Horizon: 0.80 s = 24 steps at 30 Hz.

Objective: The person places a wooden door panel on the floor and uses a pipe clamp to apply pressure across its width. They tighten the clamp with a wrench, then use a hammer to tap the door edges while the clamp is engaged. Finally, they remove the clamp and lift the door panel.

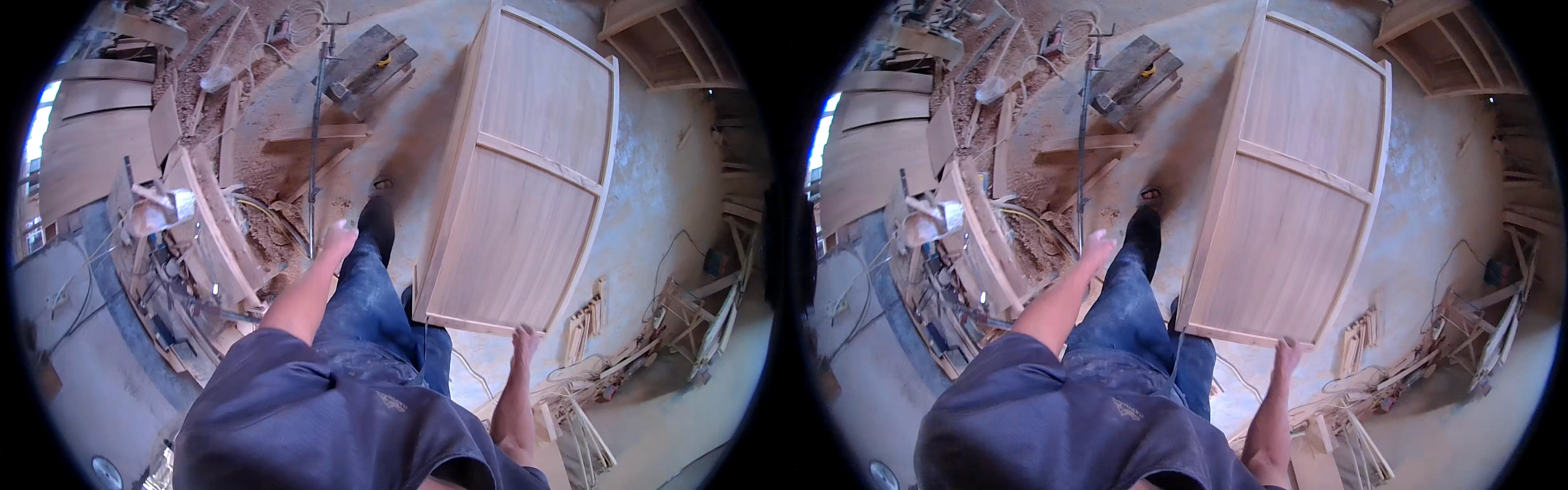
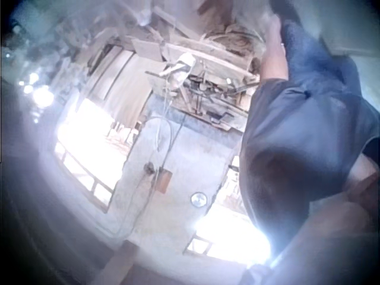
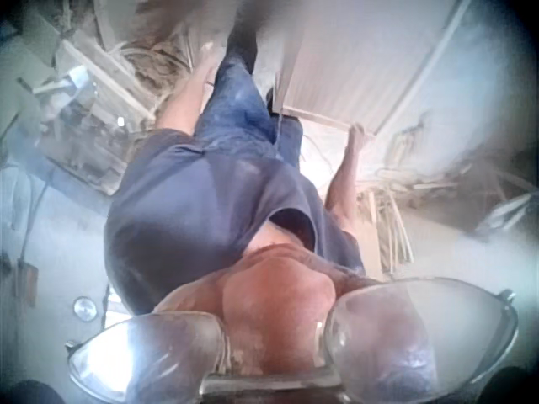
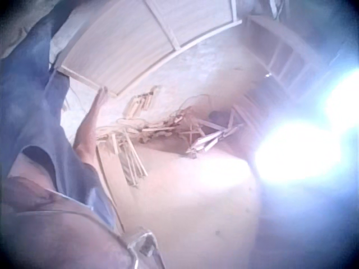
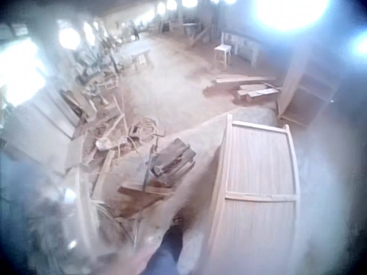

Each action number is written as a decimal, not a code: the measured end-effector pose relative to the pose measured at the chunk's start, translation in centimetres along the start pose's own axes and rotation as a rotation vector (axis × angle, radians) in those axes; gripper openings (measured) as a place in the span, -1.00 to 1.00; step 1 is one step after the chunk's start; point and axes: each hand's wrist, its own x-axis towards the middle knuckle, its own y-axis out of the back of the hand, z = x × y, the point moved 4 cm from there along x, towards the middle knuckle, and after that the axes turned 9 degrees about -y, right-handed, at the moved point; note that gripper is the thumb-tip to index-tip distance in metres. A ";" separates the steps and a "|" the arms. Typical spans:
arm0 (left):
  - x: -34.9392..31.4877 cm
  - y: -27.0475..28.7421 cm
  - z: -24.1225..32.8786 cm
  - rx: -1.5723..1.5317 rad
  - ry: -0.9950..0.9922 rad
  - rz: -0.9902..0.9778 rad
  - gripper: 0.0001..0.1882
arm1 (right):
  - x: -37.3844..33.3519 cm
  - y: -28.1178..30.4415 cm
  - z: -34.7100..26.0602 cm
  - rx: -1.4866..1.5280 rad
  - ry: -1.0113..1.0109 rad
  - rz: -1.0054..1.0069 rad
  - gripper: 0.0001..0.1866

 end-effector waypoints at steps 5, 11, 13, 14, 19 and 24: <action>16.6 -1.7 9.9 -0.010 -0.071 -0.021 -0.29 | -0.6 -16.7 -18.3 -0.463 0.490 -0.025 -0.48; 33.0 -0.2 21.3 -0.383 -0.151 0.089 -0.28 | 3.6 -33.9 -36.9 -0.595 0.846 0.195 -0.21; 37.1 -0.5 24.3 -0.434 -0.126 0.034 -0.26 | 5.0 -36.4 -37.2 -0.606 0.856 0.274 -0.10; 39.7 -0.1 23.6 -0.524 -0.138 0.047 -0.27 | 3.9 -38.2 -37.2 -0.629 0.865 0.348 -0.04; 47.4 -0.5 23.1 -0.699 -0.020 0.070 -0.44 | 4.0 -40.0 -38.0 -0.629 0.860 0.421 0.08; 49.0 -2.1 26.6 -0.362 0.226 0.153 -0.58 | 4.6 -39.7 -37.6 -0.639 0.809 0.443 0.05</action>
